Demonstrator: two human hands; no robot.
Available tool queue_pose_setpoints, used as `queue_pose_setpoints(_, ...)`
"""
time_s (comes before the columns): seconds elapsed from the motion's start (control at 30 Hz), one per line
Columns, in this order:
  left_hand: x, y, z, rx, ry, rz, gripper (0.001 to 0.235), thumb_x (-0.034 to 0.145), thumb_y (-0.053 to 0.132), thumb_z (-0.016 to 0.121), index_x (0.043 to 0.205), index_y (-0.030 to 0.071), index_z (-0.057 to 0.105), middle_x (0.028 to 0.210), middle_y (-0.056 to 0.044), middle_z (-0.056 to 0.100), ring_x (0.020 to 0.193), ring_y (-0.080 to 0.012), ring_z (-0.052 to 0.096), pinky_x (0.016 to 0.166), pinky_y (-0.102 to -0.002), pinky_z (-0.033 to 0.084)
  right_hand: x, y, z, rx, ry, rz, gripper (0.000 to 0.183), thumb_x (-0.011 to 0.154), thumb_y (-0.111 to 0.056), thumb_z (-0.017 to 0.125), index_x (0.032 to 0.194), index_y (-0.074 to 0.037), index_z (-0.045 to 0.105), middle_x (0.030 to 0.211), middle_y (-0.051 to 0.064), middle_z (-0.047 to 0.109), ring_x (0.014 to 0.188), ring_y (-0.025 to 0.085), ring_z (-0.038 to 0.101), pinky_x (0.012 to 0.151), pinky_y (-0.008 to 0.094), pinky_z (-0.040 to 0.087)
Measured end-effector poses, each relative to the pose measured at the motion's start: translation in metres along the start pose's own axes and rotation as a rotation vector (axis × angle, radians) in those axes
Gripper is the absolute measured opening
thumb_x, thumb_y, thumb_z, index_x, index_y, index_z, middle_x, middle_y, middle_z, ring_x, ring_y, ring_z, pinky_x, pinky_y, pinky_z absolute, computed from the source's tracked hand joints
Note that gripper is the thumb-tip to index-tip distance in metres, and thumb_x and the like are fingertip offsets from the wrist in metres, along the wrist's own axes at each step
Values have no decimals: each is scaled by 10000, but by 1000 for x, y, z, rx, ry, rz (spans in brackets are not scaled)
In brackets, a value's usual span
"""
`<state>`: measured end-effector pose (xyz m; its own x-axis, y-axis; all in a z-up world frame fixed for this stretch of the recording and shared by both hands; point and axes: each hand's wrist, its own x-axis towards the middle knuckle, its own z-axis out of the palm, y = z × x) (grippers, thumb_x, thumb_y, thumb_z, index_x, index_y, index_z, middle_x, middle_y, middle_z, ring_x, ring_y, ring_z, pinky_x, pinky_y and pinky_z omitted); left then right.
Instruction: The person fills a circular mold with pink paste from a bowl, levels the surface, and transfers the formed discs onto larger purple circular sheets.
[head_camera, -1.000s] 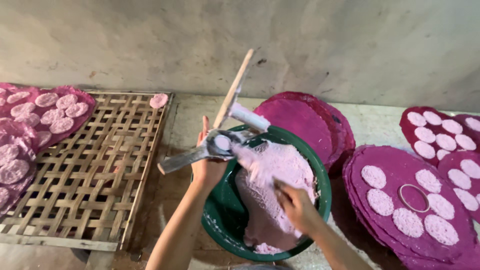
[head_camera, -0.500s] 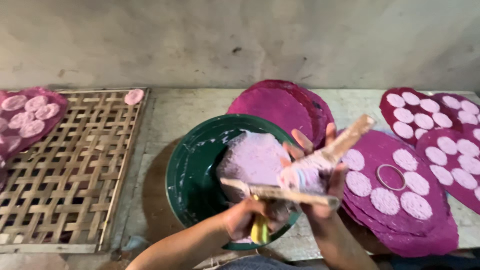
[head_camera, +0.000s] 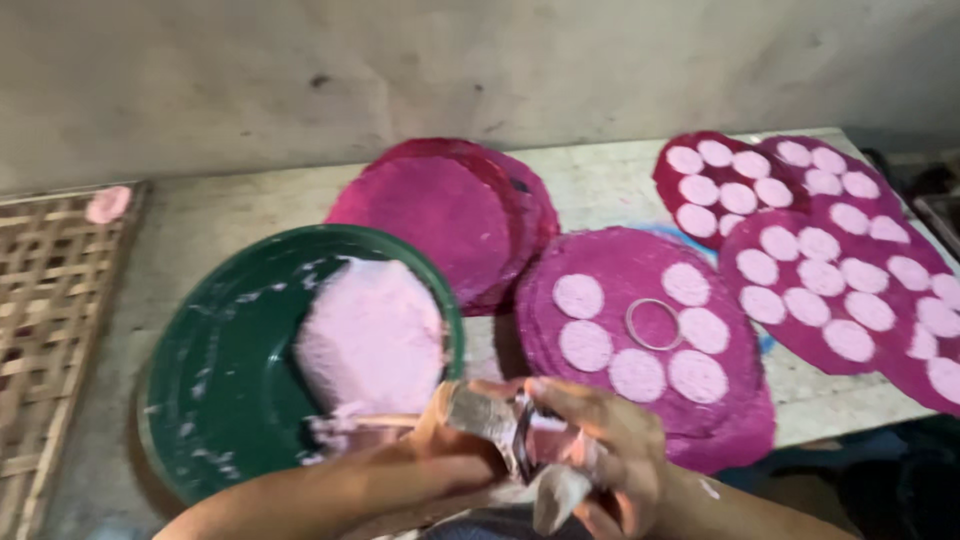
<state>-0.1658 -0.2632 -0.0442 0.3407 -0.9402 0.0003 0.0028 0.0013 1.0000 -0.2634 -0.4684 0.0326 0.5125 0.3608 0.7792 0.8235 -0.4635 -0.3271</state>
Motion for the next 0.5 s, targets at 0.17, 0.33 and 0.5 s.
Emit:
queue_pose_setpoints(0.17,108,25,17,215,-78,40,426,887,119,742,1283,8,633,1220,-197,698,1164,-303,634,1038,-391,516,-22,13,-77,156,107,262,699,1172,-312,504,1698,-247,49,1603,212,319,1502,415,385,1216,510,381)
queue_pose_setpoints(0.33,194,57,20,301,-91,-25,442,894,148,777,1286,3,634,1243,-226,696,1193,-324,620,1061,-404,501,-80,69,-190,981,-343,918,972,948,-759,532,1540,-3,381,1438,180,505,1331,296,474,1080,414,377)
queue_pose_setpoints(0.5,246,82,15,-487,-312,426,852,718,198,923,1439,194,471,1481,-22,478,1416,-205,412,1192,-460,324,-159,99,-241,1353,-199,1238,948,895,-772,538,1447,-5,473,1160,132,611,1008,254,605,833,393,486)
